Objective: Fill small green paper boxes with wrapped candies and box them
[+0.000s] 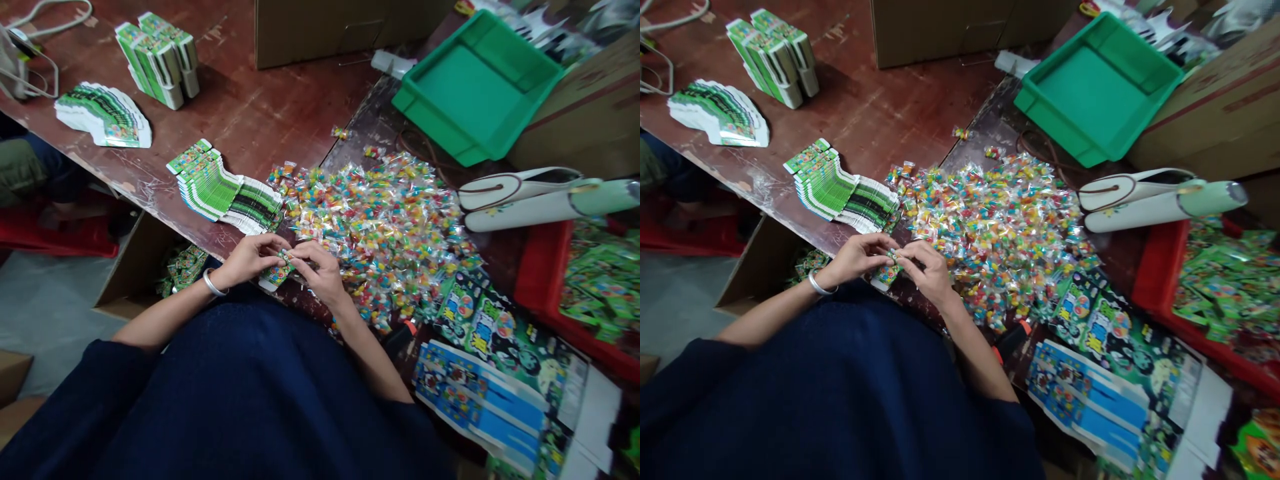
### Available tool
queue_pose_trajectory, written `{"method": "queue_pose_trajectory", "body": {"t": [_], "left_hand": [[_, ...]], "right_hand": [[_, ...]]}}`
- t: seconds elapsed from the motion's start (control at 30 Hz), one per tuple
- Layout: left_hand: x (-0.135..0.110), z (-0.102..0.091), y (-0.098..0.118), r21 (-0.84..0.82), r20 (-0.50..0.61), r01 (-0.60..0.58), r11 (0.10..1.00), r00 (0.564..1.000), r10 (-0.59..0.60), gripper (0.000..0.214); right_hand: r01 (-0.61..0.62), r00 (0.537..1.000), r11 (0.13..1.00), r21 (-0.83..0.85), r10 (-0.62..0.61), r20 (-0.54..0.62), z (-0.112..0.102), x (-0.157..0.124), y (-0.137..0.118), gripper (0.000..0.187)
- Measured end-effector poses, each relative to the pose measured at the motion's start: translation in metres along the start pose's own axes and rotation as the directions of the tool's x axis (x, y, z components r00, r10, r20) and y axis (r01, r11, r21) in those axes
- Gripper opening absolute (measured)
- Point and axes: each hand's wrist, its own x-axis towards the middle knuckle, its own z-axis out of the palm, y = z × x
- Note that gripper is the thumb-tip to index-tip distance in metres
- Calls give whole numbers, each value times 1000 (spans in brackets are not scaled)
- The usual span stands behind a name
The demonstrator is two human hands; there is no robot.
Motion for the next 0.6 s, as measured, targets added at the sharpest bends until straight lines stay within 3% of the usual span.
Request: {"method": "queue_pose_trajectory", "body": {"t": [0.1,0.23,0.27,0.33,0.43,0.53,0.6], "left_hand": [[2,-3,1,8,-50,-1,1000,999,2,26],[6,-13,-4,98,-168,-26,995,985,42,34],[6,-14,-7,129,-176,-22,991,983,45,36],[6,-16,-12,138,-157,1,990,987,21,32],[5,-16,-18,13,-83,71,997,994,-70,36],[3,-16,-17,-49,12,119,992,993,-119,44],[2,-18,-14,-67,94,150,986,985,-143,39]], "right_hand": [[-12,1000,997,-79,13,12,-13,-3,5,22],[-87,975,921,-381,0,-222,-41,5,18,21],[-81,977,879,-470,-24,-214,-46,8,21,21],[1,996,797,-604,-57,-73,-49,15,27,24],[116,993,716,-688,-72,93,-42,24,34,26],[72,997,648,-758,-34,65,-31,31,37,19],[52,997,630,-775,4,71,-26,34,39,16]]}}
